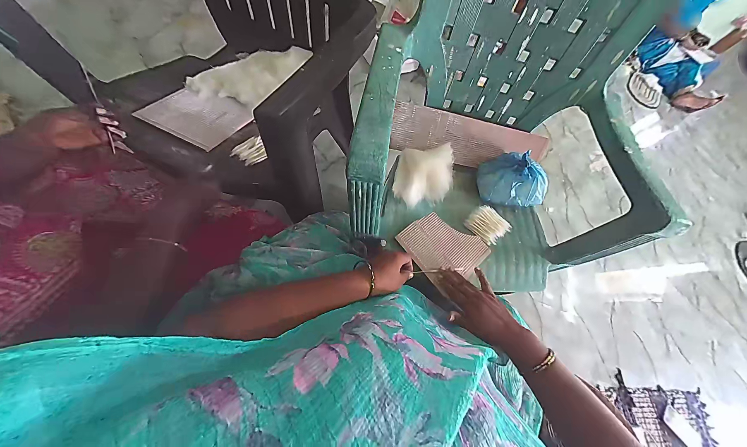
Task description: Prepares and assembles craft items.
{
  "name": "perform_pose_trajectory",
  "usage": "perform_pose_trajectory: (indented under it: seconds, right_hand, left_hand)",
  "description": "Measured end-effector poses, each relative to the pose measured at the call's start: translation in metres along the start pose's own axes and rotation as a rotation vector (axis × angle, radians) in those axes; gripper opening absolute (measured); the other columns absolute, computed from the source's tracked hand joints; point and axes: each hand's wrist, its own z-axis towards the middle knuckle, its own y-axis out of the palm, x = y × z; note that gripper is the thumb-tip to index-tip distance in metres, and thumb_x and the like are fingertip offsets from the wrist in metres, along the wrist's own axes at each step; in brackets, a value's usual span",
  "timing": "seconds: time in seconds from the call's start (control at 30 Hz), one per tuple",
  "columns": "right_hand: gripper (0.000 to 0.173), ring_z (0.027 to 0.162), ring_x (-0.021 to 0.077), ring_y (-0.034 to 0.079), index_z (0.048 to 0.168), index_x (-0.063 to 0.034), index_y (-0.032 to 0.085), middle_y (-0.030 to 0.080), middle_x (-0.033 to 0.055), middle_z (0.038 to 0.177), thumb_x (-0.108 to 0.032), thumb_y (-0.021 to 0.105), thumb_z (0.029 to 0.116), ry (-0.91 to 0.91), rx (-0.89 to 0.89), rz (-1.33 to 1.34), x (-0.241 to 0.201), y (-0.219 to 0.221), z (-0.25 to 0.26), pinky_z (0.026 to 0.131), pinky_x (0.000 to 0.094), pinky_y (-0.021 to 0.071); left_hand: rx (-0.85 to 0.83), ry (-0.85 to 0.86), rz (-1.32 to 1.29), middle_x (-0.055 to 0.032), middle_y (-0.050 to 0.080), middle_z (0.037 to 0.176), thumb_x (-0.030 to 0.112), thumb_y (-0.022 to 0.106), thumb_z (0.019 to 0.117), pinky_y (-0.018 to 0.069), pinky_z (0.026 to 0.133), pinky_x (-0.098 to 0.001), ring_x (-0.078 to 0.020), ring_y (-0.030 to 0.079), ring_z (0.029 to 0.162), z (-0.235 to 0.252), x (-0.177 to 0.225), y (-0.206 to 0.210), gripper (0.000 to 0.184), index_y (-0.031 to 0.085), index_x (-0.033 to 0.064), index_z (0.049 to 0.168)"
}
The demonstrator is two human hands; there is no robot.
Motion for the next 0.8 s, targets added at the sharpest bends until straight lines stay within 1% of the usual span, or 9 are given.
perform_pose_trajectory:
  seconds: [0.03, 0.1, 0.17, 0.33, 0.47, 0.53, 0.63, 0.73, 0.8]
  right_hand:
    - [0.069, 0.155, 0.0307, 0.03, 0.158, -0.0037, 0.037, 0.034, 0.0125, 0.166, -0.045, 0.043, 0.1036, 0.028, 0.035, 0.036, 0.004, -0.004, -0.002, 0.12, 0.0717, 0.0085]
    - [0.064, 0.153, 0.0325, 0.033, 0.156, -0.0009, 0.04, 0.038, 0.0155, 0.164, -0.037, 0.048, 0.1036, 0.109, 0.148, 0.048, 0.011, -0.012, 0.002, 0.121, 0.0711, 0.0088]
    - [0.064, 0.155, 0.0324, 0.029, 0.157, -0.0003, 0.038, 0.035, 0.0164, 0.164, -0.036, 0.049, 0.1045, 0.193, 0.206, 0.019, 0.016, -0.021, 0.017, 0.123, 0.067, 0.0077]
    - [0.068, 0.159, 0.029, 0.017, 0.161, -0.0025, 0.027, 0.023, 0.0131, 0.17, -0.041, 0.044, 0.1074, 0.244, 0.191, -0.012, 0.012, -0.025, 0.073, 0.125, 0.0612, 0.0074]
    - [0.07, 0.16, 0.0241, 0.01, 0.164, -0.0082, 0.023, 0.018, 0.0095, 0.172, -0.047, 0.041, 0.1074, 0.206, 0.066, -0.051, 0.006, -0.02, 0.102, 0.125, 0.0618, -0.0019]
    - [0.072, 0.16, 0.0267, 0.012, 0.163, -0.0075, 0.024, 0.02, 0.0115, 0.171, -0.048, 0.041, 0.1063, 0.192, 0.045, -0.066, 0.004, -0.017, 0.097, 0.123, 0.0668, -0.0019]
    - [0.077, 0.159, 0.0269, 0.014, 0.164, -0.0063, 0.021, 0.019, 0.011, 0.172, -0.05, 0.042, 0.1044, 0.19, 0.013, -0.068, 0.0, -0.009, 0.071, 0.122, 0.0693, -0.0013]
    - [0.078, 0.157, 0.0278, 0.023, 0.162, -0.0054, 0.029, 0.027, 0.011, 0.169, -0.054, 0.044, 0.1019, 0.166, 0.047, -0.12, -0.003, 0.001, 0.041, 0.12, 0.0714, 0.0037]
    - [0.074, 0.158, 0.026, 0.022, 0.161, -0.0081, 0.031, 0.026, 0.0076, 0.17, -0.051, 0.045, 0.1034, 0.174, -0.017, -0.114, -0.008, -0.004, 0.025, 0.12, 0.0714, 0.0021]
  left_hand:
    - [0.038, -0.007, -0.027, -0.024, 0.067, 0.115, 0.017, 0.051, 0.1078, 0.0466, 0.102, -0.0505, -0.0345, 0.064, 0.112, -0.001, 0.0, -0.001, 0.03, 0.064, -0.0059, 0.121]
    - [0.128, -0.028, -0.069, -0.0238, 0.067, 0.117, 0.017, 0.051, 0.108, 0.0473, 0.103, -0.0497, -0.034, 0.064, 0.114, -0.002, 0.001, -0.004, 0.03, 0.064, -0.0057, 0.122]
    - [0.203, -0.048, -0.095, -0.0243, 0.067, 0.115, 0.016, 0.051, 0.1078, 0.048, 0.102, -0.0496, -0.0348, 0.065, 0.112, -0.001, 0.001, -0.01, 0.029, 0.064, -0.0068, 0.12]
    - [0.299, -0.08, -0.04, -0.024, 0.067, 0.116, 0.013, 0.052, 0.1069, 0.0482, 0.103, -0.0514, -0.036, 0.064, 0.114, 0.004, -0.005, -0.014, 0.027, 0.065, -0.0073, 0.119]
    - [0.274, -0.081, 0.001, -0.0241, 0.066, 0.121, 0.015, 0.051, 0.1074, 0.0464, 0.107, -0.051, -0.0362, 0.063, 0.119, 0.008, -0.01, -0.013, 0.029, 0.065, -0.0069, 0.121]
    - [0.234, -0.084, -0.004, -0.0248, 0.065, 0.123, 0.015, 0.05, 0.1079, 0.045, 0.108, -0.0505, -0.0364, 0.061, 0.122, 0.006, -0.01, -0.016, 0.03, 0.064, -0.0073, 0.122]
    - [0.202, -0.073, 0.011, -0.0232, 0.067, 0.12, 0.016, 0.053, 0.1071, 0.047, 0.106, -0.0509, -0.035, 0.064, 0.118, 0.004, -0.01, -0.011, 0.029, 0.066, -0.0055, 0.12]
    - [0.1, -0.065, 0.048, -0.0225, 0.067, 0.118, 0.018, 0.051, 0.1075, 0.047, 0.103, -0.0536, -0.0354, 0.064, 0.116, 0.002, -0.004, -0.009, 0.029, 0.066, -0.004, 0.12]
    - [0.045, -0.049, 0.051, -0.0234, 0.067, 0.117, 0.019, 0.051, 0.1078, 0.0464, 0.102, -0.0546, -0.0364, 0.063, 0.115, 0.002, -0.003, -0.007, 0.031, 0.065, -0.0043, 0.121]
